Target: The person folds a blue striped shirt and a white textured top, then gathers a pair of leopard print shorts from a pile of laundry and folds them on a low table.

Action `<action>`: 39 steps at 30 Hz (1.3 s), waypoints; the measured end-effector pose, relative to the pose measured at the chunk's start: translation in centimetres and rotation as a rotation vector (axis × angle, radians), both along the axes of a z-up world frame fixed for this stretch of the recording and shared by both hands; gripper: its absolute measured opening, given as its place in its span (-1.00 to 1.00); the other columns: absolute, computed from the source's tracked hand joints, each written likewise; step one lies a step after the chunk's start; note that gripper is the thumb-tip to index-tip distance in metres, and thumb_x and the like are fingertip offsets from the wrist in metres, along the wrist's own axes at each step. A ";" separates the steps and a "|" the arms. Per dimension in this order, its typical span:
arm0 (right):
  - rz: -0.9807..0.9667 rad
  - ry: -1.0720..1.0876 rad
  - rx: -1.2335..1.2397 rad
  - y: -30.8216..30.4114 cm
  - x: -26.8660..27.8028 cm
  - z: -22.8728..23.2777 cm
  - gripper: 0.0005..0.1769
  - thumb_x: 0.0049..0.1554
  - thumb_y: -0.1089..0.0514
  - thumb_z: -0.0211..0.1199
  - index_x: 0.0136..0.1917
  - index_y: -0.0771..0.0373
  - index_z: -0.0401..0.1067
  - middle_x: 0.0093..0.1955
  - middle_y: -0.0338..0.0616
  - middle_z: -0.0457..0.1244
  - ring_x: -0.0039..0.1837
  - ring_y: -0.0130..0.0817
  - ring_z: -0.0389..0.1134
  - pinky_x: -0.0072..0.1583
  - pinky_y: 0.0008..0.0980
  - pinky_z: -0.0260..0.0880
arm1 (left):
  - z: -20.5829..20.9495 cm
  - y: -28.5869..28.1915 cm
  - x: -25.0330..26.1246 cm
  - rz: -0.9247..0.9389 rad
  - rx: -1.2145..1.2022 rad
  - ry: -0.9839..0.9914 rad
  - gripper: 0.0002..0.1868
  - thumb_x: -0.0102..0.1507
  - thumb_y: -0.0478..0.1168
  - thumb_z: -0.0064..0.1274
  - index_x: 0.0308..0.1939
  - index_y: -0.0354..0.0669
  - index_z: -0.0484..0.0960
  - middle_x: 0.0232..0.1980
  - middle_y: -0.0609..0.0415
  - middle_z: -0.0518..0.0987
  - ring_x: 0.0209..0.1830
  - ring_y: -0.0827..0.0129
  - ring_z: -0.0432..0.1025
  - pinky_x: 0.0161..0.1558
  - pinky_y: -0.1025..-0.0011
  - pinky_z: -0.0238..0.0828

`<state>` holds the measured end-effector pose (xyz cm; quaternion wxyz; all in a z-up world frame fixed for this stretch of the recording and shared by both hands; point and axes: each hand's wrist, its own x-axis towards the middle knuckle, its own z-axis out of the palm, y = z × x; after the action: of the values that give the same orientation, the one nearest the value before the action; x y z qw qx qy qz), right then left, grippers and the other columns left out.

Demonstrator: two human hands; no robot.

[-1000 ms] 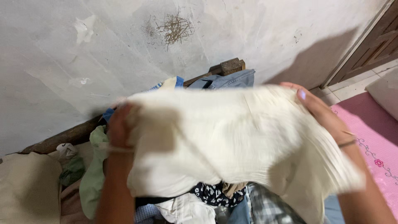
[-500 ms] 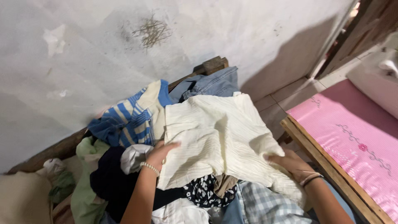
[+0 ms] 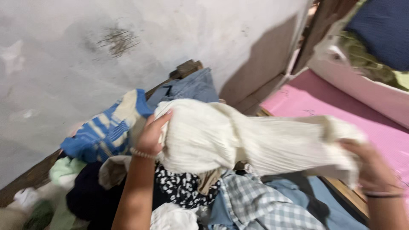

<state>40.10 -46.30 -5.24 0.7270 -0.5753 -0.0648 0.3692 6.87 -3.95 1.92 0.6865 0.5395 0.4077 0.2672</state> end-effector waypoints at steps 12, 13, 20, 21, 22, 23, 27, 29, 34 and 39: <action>-0.649 -0.699 -0.696 -27.2 1.7 0.2 -0.53 0.13 0.20 0.39 0.26 0.36 0.36 0.03 0.00 0.29 -0.04 -0.25 0.36 -0.05 -0.36 0.42 | -7.1 -14.3 28.8 -0.697 0.317 -0.138 -0.57 0.33 -0.11 0.14 0.18 -0.32 0.61 0.10 -0.11 0.67 0.04 0.28 0.52 0.09 0.34 0.46; -0.704 -0.807 -0.804 -28.6 1.2 0.0 -0.54 0.13 0.20 0.40 0.25 0.36 0.36 0.02 -0.01 0.29 -0.05 -0.26 0.36 -0.06 -0.37 0.42 | -9.6 -15.7 29.9 -0.596 0.600 0.006 -0.55 0.30 -0.10 0.15 0.18 -0.30 0.56 0.11 -0.14 0.64 0.05 0.22 0.54 0.06 0.32 0.47; -0.091 -0.782 -0.930 -25.0 -9.8 -4.2 -0.30 -0.15 0.08 0.57 0.28 0.07 0.47 0.18 -0.08 0.25 0.08 -0.10 0.35 0.03 -0.15 0.49 | -18.0 -24.1 25.0 -0.228 1.077 0.114 -0.63 0.30 -0.13 0.13 0.10 -0.28 0.54 0.08 -0.23 0.56 0.11 -0.08 0.44 0.14 0.10 0.34; -0.030 -0.994 -0.972 -24.1 -10.1 -4.7 -0.19 -0.22 0.03 0.58 0.31 0.09 0.44 0.32 -0.07 0.21 0.18 -0.01 0.28 0.10 -0.08 0.41 | -18.1 -24.5 24.6 -0.197 1.042 0.147 -0.65 0.29 -0.12 0.12 0.06 -0.26 0.55 0.06 -0.23 0.54 0.09 -0.07 0.43 0.13 0.09 0.33; 0.040 -1.205 -1.007 -23.8 -10.4 -5.1 -0.08 -0.29 -0.01 0.59 0.34 0.11 0.41 0.46 -0.07 0.18 0.27 0.08 0.20 0.17 -0.01 0.32 | -18.4 -24.8 24.1 -0.192 0.979 0.143 -0.66 0.30 -0.11 0.12 0.02 -0.27 0.54 0.03 -0.21 0.53 0.05 -0.04 0.44 0.10 0.11 0.36; 0.012 -1.178 -1.067 -23.5 -10.9 -5.4 -0.15 -0.27 0.06 0.52 0.32 0.06 0.42 0.48 -0.15 0.15 0.29 0.09 0.19 0.21 -0.02 0.30 | -18.7 -25.0 23.8 -0.187 0.916 0.140 -0.67 0.30 -0.09 0.11 -0.01 -0.27 0.53 0.01 -0.19 0.52 0.01 0.00 0.45 0.07 0.14 0.39; -0.085 -1.169 -1.305 -21.1 -11.2 -6.6 -0.28 -0.17 0.28 0.33 0.27 -0.14 0.45 0.53 -0.35 0.12 0.33 0.00 0.20 0.32 -0.09 0.27 | -20.6 -24.9 23.6 -0.098 0.966 0.254 -0.65 0.26 -0.06 0.26 -0.21 -0.29 0.54 -0.13 -0.15 0.54 -0.09 0.06 0.44 -0.03 0.16 0.40; -0.116 -1.160 -1.352 -21.2 -11.2 -7.1 -0.28 -0.16 0.30 0.32 0.26 -0.22 0.48 0.53 -0.40 0.14 0.32 -0.06 0.21 0.32 -0.12 0.25 | -22.4 -25.1 23.6 -0.127 0.742 0.217 -0.60 0.19 -0.07 0.33 -0.21 -0.32 0.53 -0.22 -0.09 0.55 -0.24 0.22 0.44 -0.17 0.30 0.42; -0.212 -1.090 -1.148 -23.5 -11.0 -10.1 -0.29 -0.23 0.35 0.30 0.19 -0.12 0.57 0.49 -0.41 0.22 0.25 -0.15 0.23 0.31 -0.14 0.19 | -25.5 -24.3 21.6 -0.294 0.375 0.081 -0.78 0.28 -0.20 0.22 -0.27 -0.31 0.58 -0.38 0.12 0.59 -0.41 0.52 0.35 -0.36 0.51 0.30; -0.670 -0.415 -0.376 -28.4 -10.9 -10.9 -0.61 0.25 0.31 0.09 0.33 0.34 0.45 0.21 -0.09 0.33 0.15 -0.41 0.34 0.17 -0.41 0.32 | -19.7 -20.6 19.5 -0.233 0.156 -0.161 -0.91 0.24 -0.31 0.22 -0.21 -0.19 0.63 -0.29 0.25 0.56 -0.33 0.62 0.34 -0.29 0.62 0.24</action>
<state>29.23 -74.75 -16.11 0.6607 -0.7490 0.0493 -0.0051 26.34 -24.52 -17.78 0.6993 0.6117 0.2642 0.2589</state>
